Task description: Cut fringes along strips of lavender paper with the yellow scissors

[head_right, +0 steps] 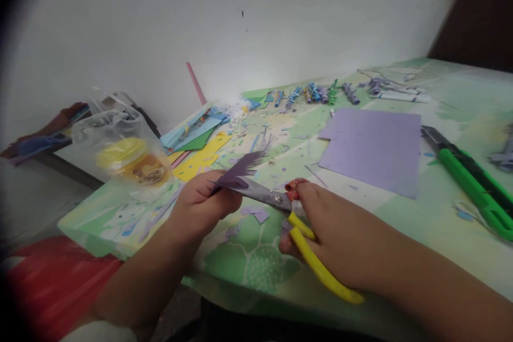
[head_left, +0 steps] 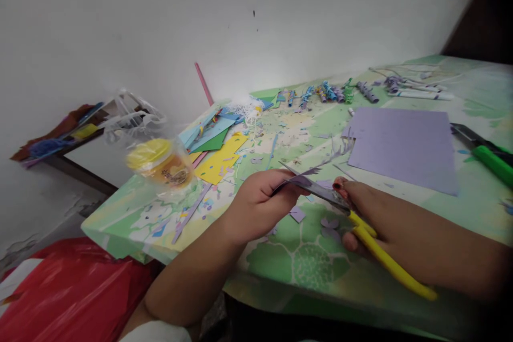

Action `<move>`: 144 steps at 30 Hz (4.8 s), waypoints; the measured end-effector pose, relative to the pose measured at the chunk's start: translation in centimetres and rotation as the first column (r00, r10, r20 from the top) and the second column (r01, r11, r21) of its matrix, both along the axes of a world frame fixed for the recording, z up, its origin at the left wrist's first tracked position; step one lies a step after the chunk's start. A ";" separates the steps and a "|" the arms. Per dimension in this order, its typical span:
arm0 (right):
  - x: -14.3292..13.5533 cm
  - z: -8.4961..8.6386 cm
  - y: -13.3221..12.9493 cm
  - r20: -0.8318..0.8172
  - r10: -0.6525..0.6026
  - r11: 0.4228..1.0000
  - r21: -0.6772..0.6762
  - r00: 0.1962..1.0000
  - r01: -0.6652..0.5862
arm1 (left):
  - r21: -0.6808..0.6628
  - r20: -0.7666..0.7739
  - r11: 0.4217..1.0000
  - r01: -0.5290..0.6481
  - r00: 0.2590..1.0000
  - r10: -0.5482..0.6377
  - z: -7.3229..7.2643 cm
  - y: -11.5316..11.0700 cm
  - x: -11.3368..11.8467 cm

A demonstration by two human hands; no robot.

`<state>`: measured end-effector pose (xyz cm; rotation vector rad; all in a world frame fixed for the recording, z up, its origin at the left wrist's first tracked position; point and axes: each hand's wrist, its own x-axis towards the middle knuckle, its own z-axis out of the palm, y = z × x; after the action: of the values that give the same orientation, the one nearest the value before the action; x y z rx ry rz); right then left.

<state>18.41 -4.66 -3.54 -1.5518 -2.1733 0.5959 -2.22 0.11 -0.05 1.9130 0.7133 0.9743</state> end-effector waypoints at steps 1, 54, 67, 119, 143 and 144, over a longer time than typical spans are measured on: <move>-0.1 0.2 -0.1 -0.002 0.002 1.000 -0.005 1.000 -0.002 | 0.004 0.003 1.000 0.004 1.000 -0.004 0.0 0.0 0.0; -0.8 0.0 0.0 0.036 -0.031 0.999 -0.043 0.999 0.033 | -0.560 0.214 0.809 0.180 0.975 -0.069 -0.5 0.1 -0.2; -0.5 0.3 -0.1 0.018 -0.020 0.998 -0.064 1.000 0.021 | -0.293 0.176 0.955 0.042 0.984 0.010 -1.4 0.5 -0.9; -0.3 -0.2 0.4 -0.005 -0.086 0.995 -0.056 0.996 0.086 | -0.465 0.259 0.875 0.133 0.966 -0.009 -1.2 0.2 0.7; -0.7 0.6 0.1 0.001 -0.043 0.996 -0.073 0.999 0.043 | -0.152 0.089 0.984 -0.093 0.990 0.107 -0.8 -0.3 -0.2; -0.7 0.5 0.1 0.008 -0.041 0.997 -0.065 0.999 0.041 | -0.131 0.075 0.987 -0.093 0.992 0.104 -0.6 -0.3 -0.2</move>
<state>17.72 -4.60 -3.03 -1.6300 -2.1408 0.6557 -2.42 -0.21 -0.61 1.7307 0.8092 1.0369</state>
